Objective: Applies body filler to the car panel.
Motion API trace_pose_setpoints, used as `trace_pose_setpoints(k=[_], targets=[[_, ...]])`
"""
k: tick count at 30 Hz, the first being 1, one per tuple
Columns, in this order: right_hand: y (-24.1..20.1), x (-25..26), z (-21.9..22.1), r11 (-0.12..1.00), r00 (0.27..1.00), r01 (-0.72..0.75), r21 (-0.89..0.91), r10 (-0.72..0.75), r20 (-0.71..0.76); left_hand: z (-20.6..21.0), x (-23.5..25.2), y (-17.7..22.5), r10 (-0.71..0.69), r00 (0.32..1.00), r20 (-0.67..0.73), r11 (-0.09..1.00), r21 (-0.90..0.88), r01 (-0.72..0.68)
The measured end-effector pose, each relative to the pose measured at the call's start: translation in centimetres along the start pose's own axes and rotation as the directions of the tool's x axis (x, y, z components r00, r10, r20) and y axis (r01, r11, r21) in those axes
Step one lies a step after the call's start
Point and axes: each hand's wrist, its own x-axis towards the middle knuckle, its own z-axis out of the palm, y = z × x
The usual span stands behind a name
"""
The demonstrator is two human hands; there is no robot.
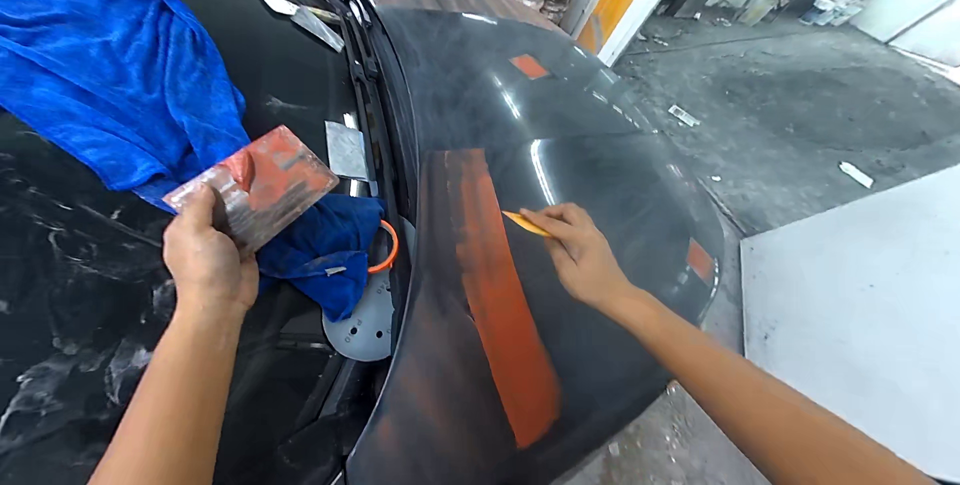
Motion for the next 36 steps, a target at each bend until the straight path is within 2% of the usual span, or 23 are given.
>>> trace_pose_setpoints(k=[6, 11, 16, 19, 23, 25, 28, 36], targets=[[2.3, 14.0, 5.4, 0.994, 0.987, 0.067, -0.083, -0.054, 0.151, 0.2, 0.3, -0.1, -0.026, 1.000, -0.018, 1.000, 0.016, 0.026], [3.2, 19.6, 7.9, 0.985, 0.975, 0.082, -0.150, -0.049, 0.215, 0.3, 0.3, 0.1, -0.057, 0.998, -0.026, 0.998, 0.014, 0.057], [2.8, 22.0, 8.8, 0.984, 0.965, 0.062, -0.165, -0.017, 0.260, 0.2, 0.3, 0.2, -0.067, 0.997, -0.023, 0.998, 0.009, 0.067], [2.3, 23.1, 9.1, 0.978, 0.950, 0.115, -0.173, -0.058, 0.306, 0.3, 0.3, 0.2, -0.075, 0.997, -0.018, 0.997, 0.003, 0.075], [1.8, 23.7, 8.2, 0.977, 0.903, 0.194, -0.086, -0.144, 0.406, 0.2, 0.4, 0.2, -0.079, 0.997, -0.018, 0.997, 0.003, 0.079], [2.2, 23.5, 7.4, 0.986, 0.918, 0.162, -0.040, -0.136, 0.372, 0.2, 0.4, 0.2, -0.078, 0.997, -0.016, 0.997, 0.000, 0.078], [3.3, 23.0, 6.5, 0.991, 0.943, 0.101, -0.086, -0.068, 0.327, 0.2, 0.3, 0.3, -0.076, 0.997, 0.000, 0.997, -0.008, 0.076], [3.1, 22.4, 7.3, 0.988, 0.928, 0.070, -0.141, -0.012, 0.373, 0.2, 0.3, 0.2, -0.076, 0.997, -0.003, 0.997, -0.002, 0.076]])
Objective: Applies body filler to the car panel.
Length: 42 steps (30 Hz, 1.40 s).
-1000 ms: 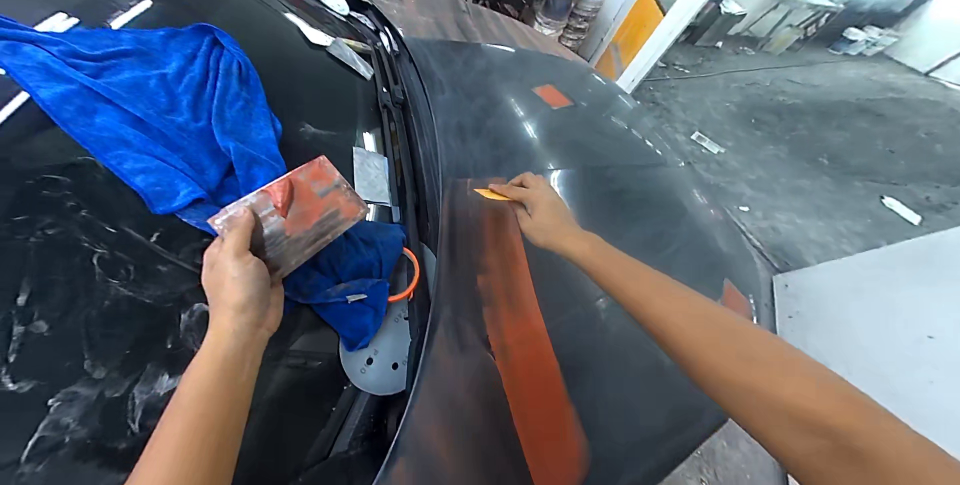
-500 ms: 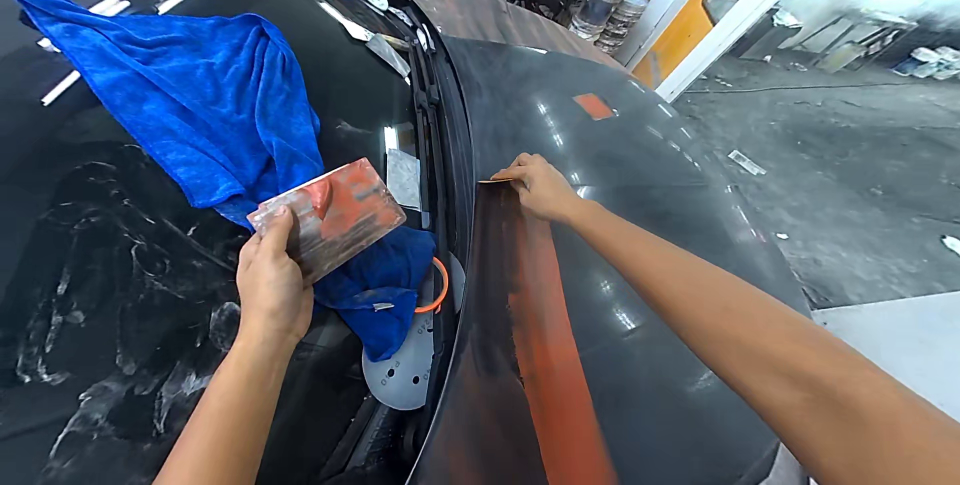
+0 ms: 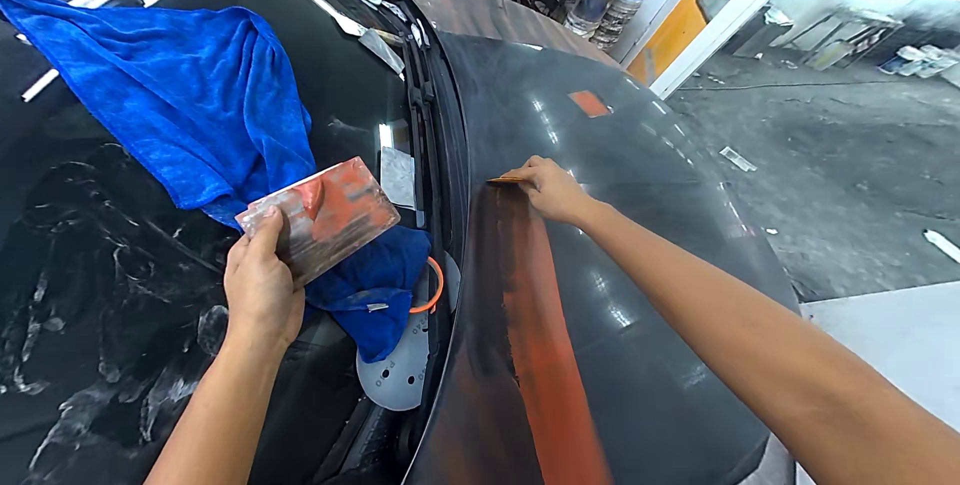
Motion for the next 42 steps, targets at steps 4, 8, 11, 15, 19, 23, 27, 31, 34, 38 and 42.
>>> trace_pose_setpoints(k=[4, 8, 11, 15, 19, 23, 27, 31, 34, 38, 42], targets=[[-1.0, -1.0, 0.1, 1.000, 0.998, 0.012, -0.001, -0.012, 0.057, 0.0, -0.2, 0.1, -0.003, 1.000, -0.003, 1.000, 0.024, 0.004], [-1.7, -3.3, 0.5, 0.999, 0.997, 0.038, 0.017, -0.039, 0.059, 0.1, 0.1, 0.0, -0.011, 1.000, -0.016, 1.000, 0.005, 0.011], [-2.9, -5.8, 0.8, 0.999, 0.997, 0.034, 0.031, -0.036, 0.068, 0.1, 0.0, 0.0, -0.011, 1.000, -0.009, 1.000, 0.000, 0.011], [-4.8, -9.9, 1.5, 0.999, 0.998, 0.022, 0.027, -0.023, 0.057, 0.1, 0.0, 0.0, -0.009, 1.000, -0.005, 1.000, 0.007, 0.009], [-6.1, -14.0, 2.7, 1.000, 0.999, 0.014, 0.025, -0.016, 0.044, 0.1, -0.1, 0.1, -0.005, 1.000, 0.005, 1.000, 0.006, 0.005], [-7.7, -17.8, 3.2, 0.999, 0.999, 0.024, 0.030, -0.025, 0.030, 0.1, -0.2, 0.0, 0.008, 1.000, 0.024, 1.000, -0.005, -0.008], [-9.0, -21.2, 3.5, 0.999, 0.998, 0.019, 0.029, -0.021, 0.064, 0.0, 0.2, -0.3, 0.026, 1.000, 0.016, 0.999, 0.030, -0.027], [-10.1, -24.1, 4.0, 0.999, 0.998, 0.026, 0.027, -0.027, 0.065, 0.0, 0.1, -0.3, 0.030, 0.999, 0.026, 0.998, 0.062, -0.032], [-10.9, -25.9, 4.3, 1.000, 0.997, 0.010, 0.020, -0.012, 0.081, 0.0, 0.2, -0.4, 0.033, 0.999, 0.031, 0.997, 0.071, -0.035], [-11.3, -27.9, 4.9, 0.999, 0.998, 0.038, 0.020, -0.039, 0.047, -0.2, 0.3, -0.6, 0.040, 0.999, 0.035, 0.997, 0.070, -0.043], [-11.3, -29.8, 5.1, 0.997, 0.996, 0.075, 0.013, -0.075, 0.046, -0.3, 0.5, -0.7, 0.037, 0.998, 0.046, 0.997, 0.064, -0.040]])
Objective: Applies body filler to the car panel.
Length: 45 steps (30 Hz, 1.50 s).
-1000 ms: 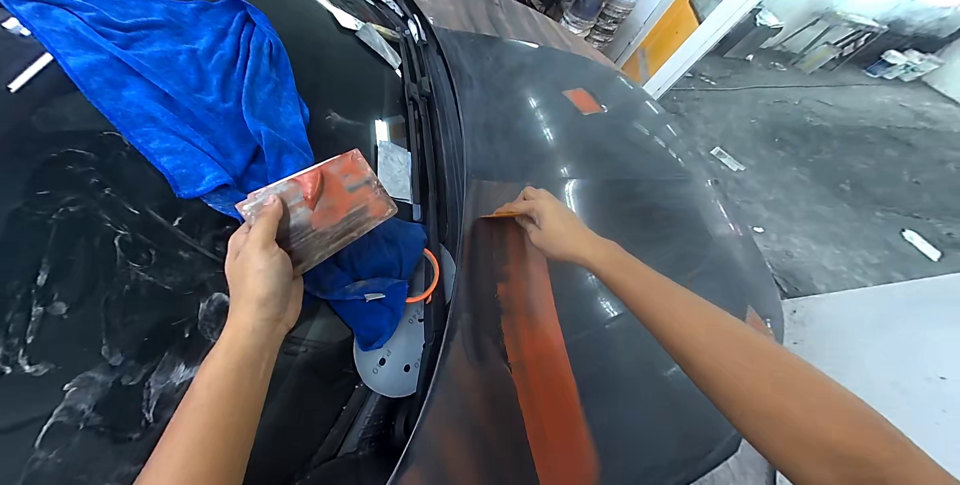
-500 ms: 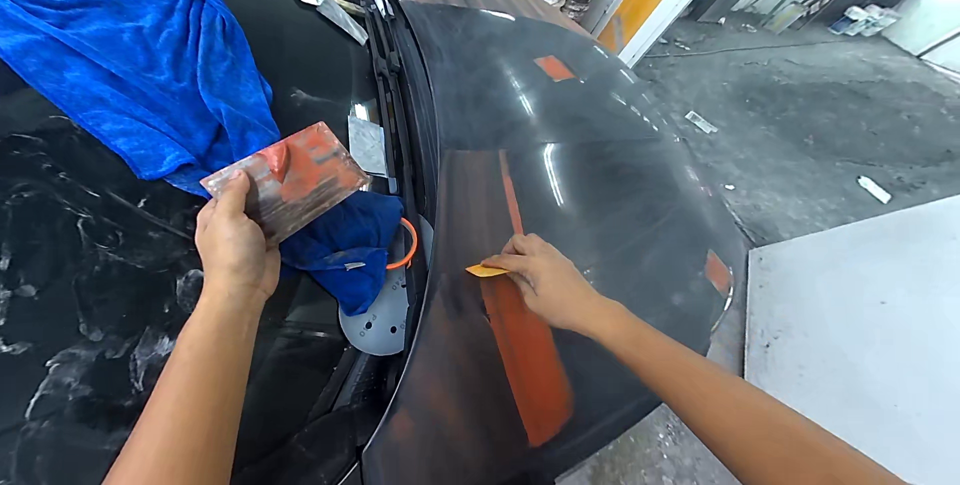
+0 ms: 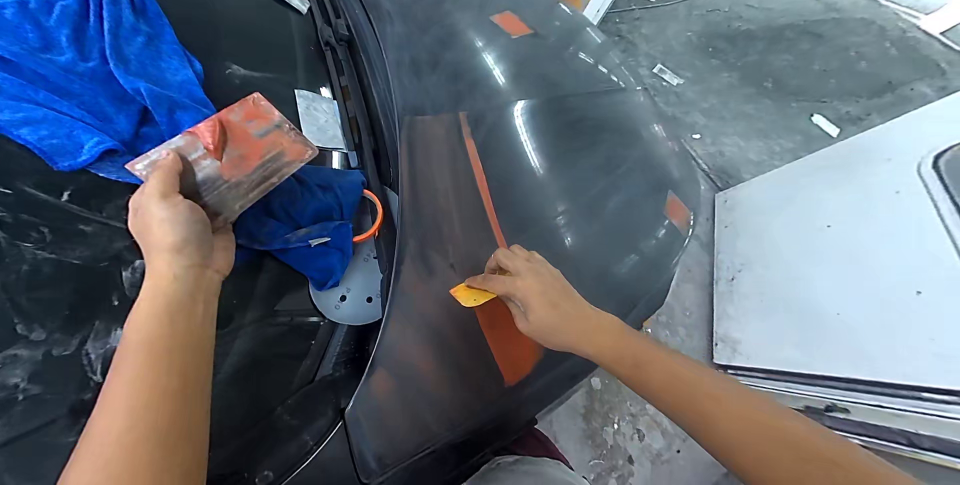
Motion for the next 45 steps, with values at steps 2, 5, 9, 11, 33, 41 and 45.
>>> trace_pose_setpoints(k=[2, 5, 9, 11, 33, 41, 45], targets=[[-0.1, -1.0, 0.1, 1.000, 1.000, 0.015, 0.007, -0.016, 0.002, 0.0, 0.0, 0.0, -0.006, 1.000, -0.001, 1.000, 0.006, 0.006], [-0.5, -2.8, 0.3, 1.000, 0.999, 0.013, 0.016, -0.014, 0.030, 0.0, -0.1, 0.1, -0.006, 1.000, 0.000, 1.000, 0.002, 0.006], [-1.1, -5.5, 1.0, 0.999, 1.000, 0.019, 0.037, -0.020, 0.017, 0.0, -0.1, 0.1, -0.005, 1.000, 0.008, 1.000, -0.001, 0.005], [-1.5, -6.8, 1.4, 0.999, 1.000, 0.023, 0.038, -0.023, -0.001, -0.1, -0.1, 0.0, -0.010, 1.000, 0.012, 1.000, 0.007, 0.010], [-2.6, -11.9, -4.1, 0.060, 0.584, 0.129, 0.990, 0.802, -0.125, 4.3, -7.1, 1.1, 0.031, 0.954, 0.298, 0.995, 0.079, -0.057], [-3.8, -5.9, -6.9, -0.101, 0.692, 0.325, 0.940, 0.703, -0.164, 5.7, -13.7, -0.9, -0.028, 0.799, 0.601, 0.978, 0.182, -0.102], [-3.1, -4.0, -7.2, 0.959, 0.733, 0.179, 0.218, 0.018, -0.680, 6.0, -15.1, -0.7, 0.026, 0.784, 0.620, 0.983, 0.125, -0.132]])
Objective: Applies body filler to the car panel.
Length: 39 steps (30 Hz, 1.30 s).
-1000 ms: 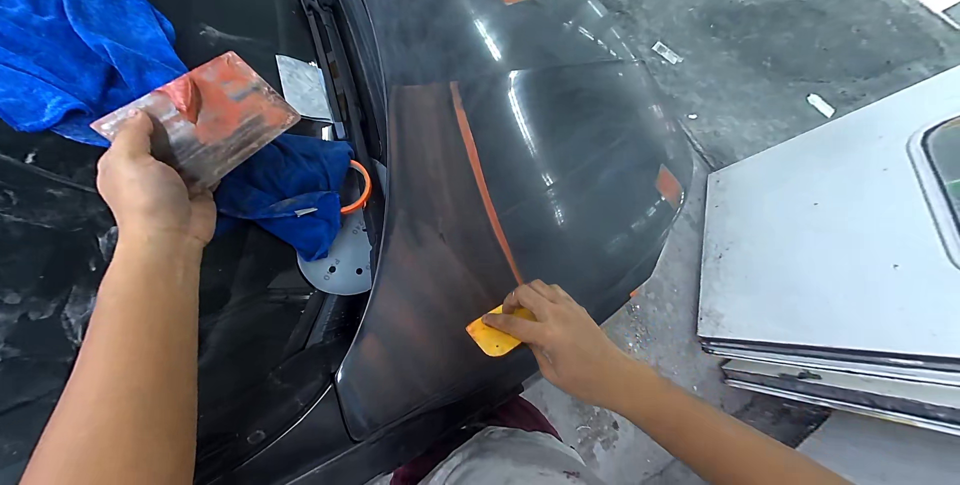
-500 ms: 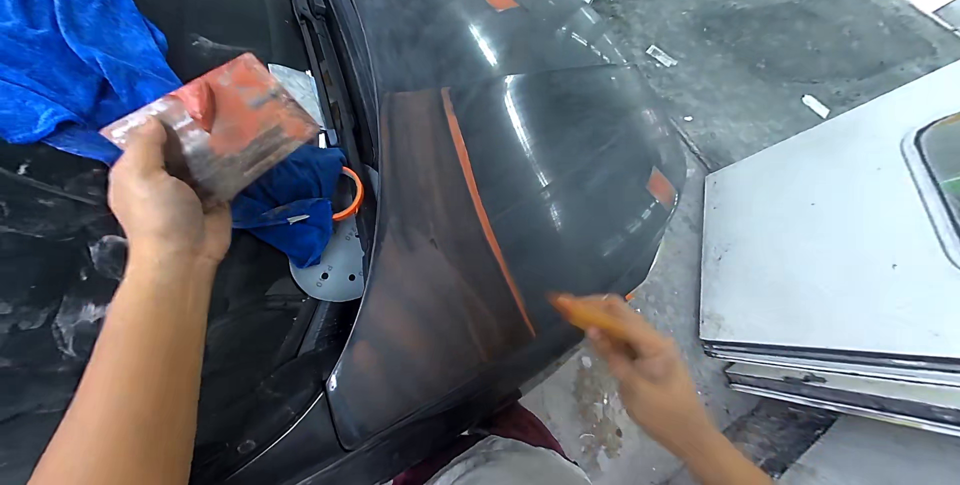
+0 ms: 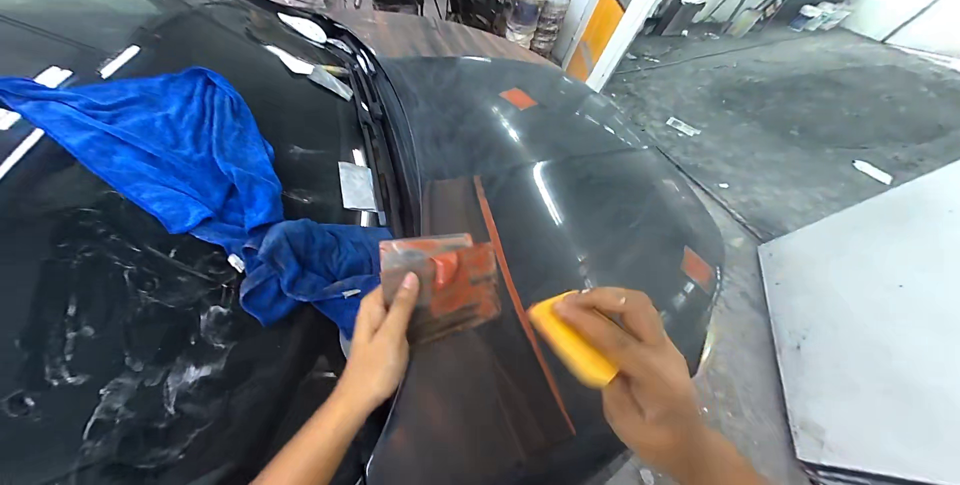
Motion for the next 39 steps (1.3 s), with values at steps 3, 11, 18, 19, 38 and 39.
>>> trace_pose_setpoints(k=[3, 11, 18, 19, 38, 39], targets=[[0.8, 1.8, 0.8, 0.916, 0.953, 0.300, -0.266, -0.278, 0.119, 0.9, -0.1, 0.4, 0.038, 0.999, 0.004, 0.997, -0.065, -0.038], [3.5, 6.7, 1.9, 0.785, 0.798, 0.586, -0.199, -0.519, 0.305, 2.1, 0.2, 0.9, 0.028, 0.994, 0.102, 0.997, -0.071, -0.020], [4.9, 7.3, 2.4, 0.825, 0.764, 0.560, -0.066, -0.485, 0.425, 3.9, 1.2, 0.8, 0.090, 0.995, 0.030, 0.996, -0.031, -0.089], [5.1, 7.5, 2.2, 0.842, 0.767, 0.536, -0.058, -0.457, 0.450, 3.9, 1.5, 0.7, 0.122, 0.992, -0.014, 0.992, 0.012, -0.122], [27.1, 17.5, 10.4, 0.934, 0.920, 0.049, -0.355, 0.096, 0.380, -21.9, 5.8, -1.0, 0.544, 0.483, -0.686, 0.823, 0.548, -0.150], [27.3, 17.5, 10.9, 0.932, 0.922, 0.065, -0.358, 0.081, 0.378, -21.6, 5.7, -0.9, 0.521, 0.480, -0.706, 0.837, 0.532, -0.126]])
